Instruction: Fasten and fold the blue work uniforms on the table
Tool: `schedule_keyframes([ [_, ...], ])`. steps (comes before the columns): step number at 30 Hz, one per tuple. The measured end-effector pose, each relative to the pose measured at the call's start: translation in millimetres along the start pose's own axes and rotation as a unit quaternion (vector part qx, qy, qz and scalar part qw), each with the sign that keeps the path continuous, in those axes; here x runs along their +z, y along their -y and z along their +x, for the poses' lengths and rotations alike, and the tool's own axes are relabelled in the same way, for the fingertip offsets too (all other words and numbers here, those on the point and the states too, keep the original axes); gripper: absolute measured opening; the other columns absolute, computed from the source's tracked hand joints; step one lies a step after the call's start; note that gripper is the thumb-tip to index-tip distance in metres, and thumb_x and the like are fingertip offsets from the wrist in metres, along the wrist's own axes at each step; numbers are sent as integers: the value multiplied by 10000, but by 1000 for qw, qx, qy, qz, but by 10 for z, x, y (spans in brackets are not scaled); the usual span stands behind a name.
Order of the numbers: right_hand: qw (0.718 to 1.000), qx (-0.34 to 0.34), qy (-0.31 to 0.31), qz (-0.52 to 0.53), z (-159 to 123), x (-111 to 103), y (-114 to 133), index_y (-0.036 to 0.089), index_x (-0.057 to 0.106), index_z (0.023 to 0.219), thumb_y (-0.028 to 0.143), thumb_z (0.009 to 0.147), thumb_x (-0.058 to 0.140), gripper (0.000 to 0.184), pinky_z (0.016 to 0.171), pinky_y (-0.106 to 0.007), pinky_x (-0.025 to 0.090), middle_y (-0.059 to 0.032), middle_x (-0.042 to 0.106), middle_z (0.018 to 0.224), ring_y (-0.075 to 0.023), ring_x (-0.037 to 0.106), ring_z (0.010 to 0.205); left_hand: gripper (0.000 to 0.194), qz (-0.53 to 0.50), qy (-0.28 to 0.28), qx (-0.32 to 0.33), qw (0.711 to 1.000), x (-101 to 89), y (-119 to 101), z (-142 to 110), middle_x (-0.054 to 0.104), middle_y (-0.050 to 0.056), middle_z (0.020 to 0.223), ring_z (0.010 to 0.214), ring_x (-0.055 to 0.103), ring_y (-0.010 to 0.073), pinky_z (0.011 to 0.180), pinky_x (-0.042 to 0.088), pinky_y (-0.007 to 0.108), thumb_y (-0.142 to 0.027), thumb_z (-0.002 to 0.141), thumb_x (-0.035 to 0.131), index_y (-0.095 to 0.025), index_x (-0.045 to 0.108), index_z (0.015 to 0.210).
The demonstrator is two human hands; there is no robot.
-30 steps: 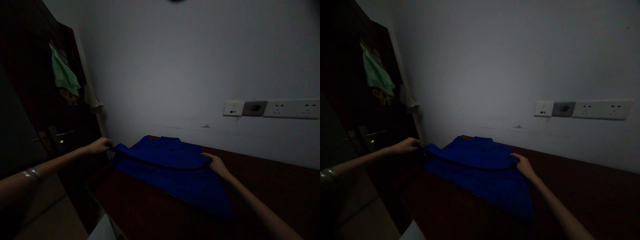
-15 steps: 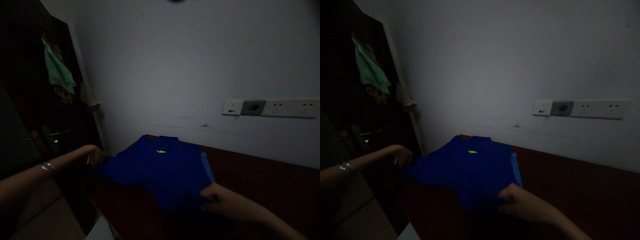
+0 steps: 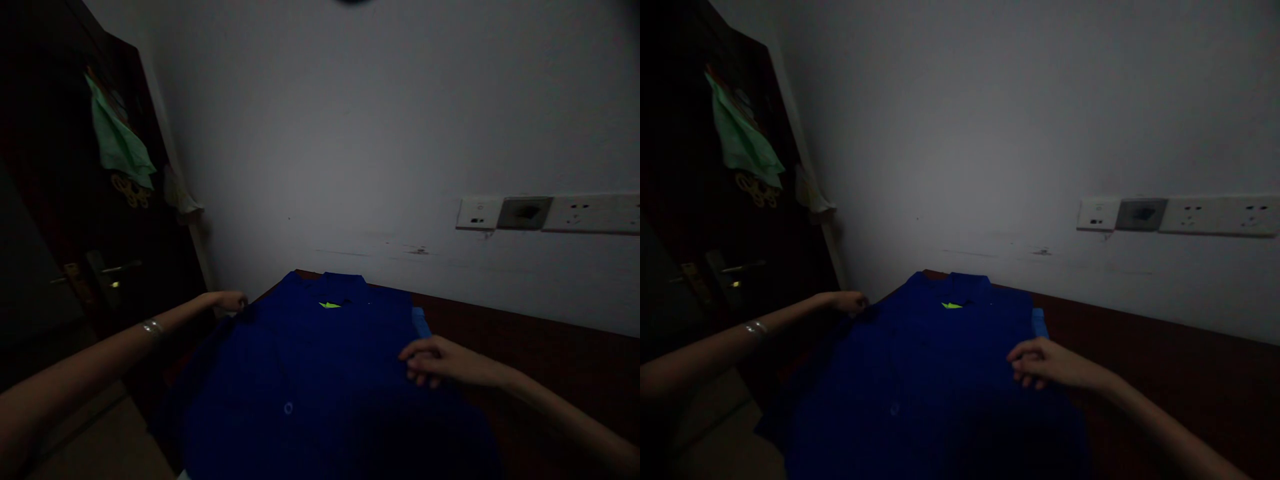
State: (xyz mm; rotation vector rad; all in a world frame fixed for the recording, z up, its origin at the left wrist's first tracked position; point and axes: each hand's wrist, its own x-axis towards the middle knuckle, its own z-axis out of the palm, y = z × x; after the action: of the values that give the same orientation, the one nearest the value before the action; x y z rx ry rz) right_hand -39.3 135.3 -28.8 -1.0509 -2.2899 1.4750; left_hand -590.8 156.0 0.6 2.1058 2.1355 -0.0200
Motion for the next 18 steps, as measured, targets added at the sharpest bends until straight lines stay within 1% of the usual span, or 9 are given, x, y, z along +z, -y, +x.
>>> schedule_keyframes([
  [2,993,1,-119,-21,253,-244,-180,167,607,1074,469,767,537,436,619,-260,506,-103,664,939,-184,629,809,347,14,12,3,1000,-10,-107,169,699,89,858,777,642,208,702,491,277,-286,601,530,-149,654,896],
  [4,972,23,-228,-57,497,-477,-381,152,589,1098,449,762,541,451,604,-274,505,-114,657,947,-197,624,793,443,15,0,-1,1000,0,-218,332,658,137,1039,909,621,222,776,472,275,-321,664,499,-111,603,1041],
  [6,944,37,-324,-57,714,-667,-585,139,544,1151,421,785,521,462,625,-271,505,-131,631,1035,-200,621,828,497,1,-18,-1,1000,31,-325,490,613,163,1131,978,597,232,813,459,280,-359,713,465,-83,553,1116],
  [7,930,47,-360,-50,807,-740,-677,126,523,1164,416,791,516,473,628,-268,505,-141,622,1054,-204,621,841,512,-8,-25,-1,1000,50,-375,568,601,170,1148,992,590,237,820,457,284,-376,729,452,-73,538,1132],
  [9,915,65,-396,-33,959,-837,-827,117,474,1199,436,799,507,512,609,-257,506,-152,597,1095,-210,617,866,537,-26,-31,1,999,86,-463,730,591,180,1159,1007,582,244,825,456,285,-407,749,435,-56,520,1147],
  [12,910,82,-406,-20,1113,-889,-941,110,428,1221,446,788,524,557,567,-243,509,-165,574,1115,-213,613,869,588,-41,-45,-12,998,121,-551,986,583,191,1163,1027,571,256,808,462,276,-449,754,440,-44,488,1176],
  [14,912,84,-402,-12,1183,-892,-954,114,408,1234,438,778,538,574,549,-236,513,-167,561,1127,-209,613,863,602,-54,-61,-29,996,136,-579,1150,586,195,1150,1011,576,266,770,470,269,-461,752,457,-41,474,1183],
  [16,909,84,-407,6,1238,-895,-941,125,369,1271,432,773,544,611,545,-231,520,-167,543,1150,-205,614,871,580,-72,-76,-31,994,149,-587,1291,602,193,1115,964,592,264,714,473,256,-452,762,466,-38,474,1168],
  [18,902,78,-423,23,1282,-906,-927,130,307,1318,428,768,551,671,559,-228,527,-173,519,1179,-203,613,889,534,-87,-94,6,992,160,-585,1396,628,189,1050,903,602,251,657,464,236,-419,784,458,-18,478,1135],
])
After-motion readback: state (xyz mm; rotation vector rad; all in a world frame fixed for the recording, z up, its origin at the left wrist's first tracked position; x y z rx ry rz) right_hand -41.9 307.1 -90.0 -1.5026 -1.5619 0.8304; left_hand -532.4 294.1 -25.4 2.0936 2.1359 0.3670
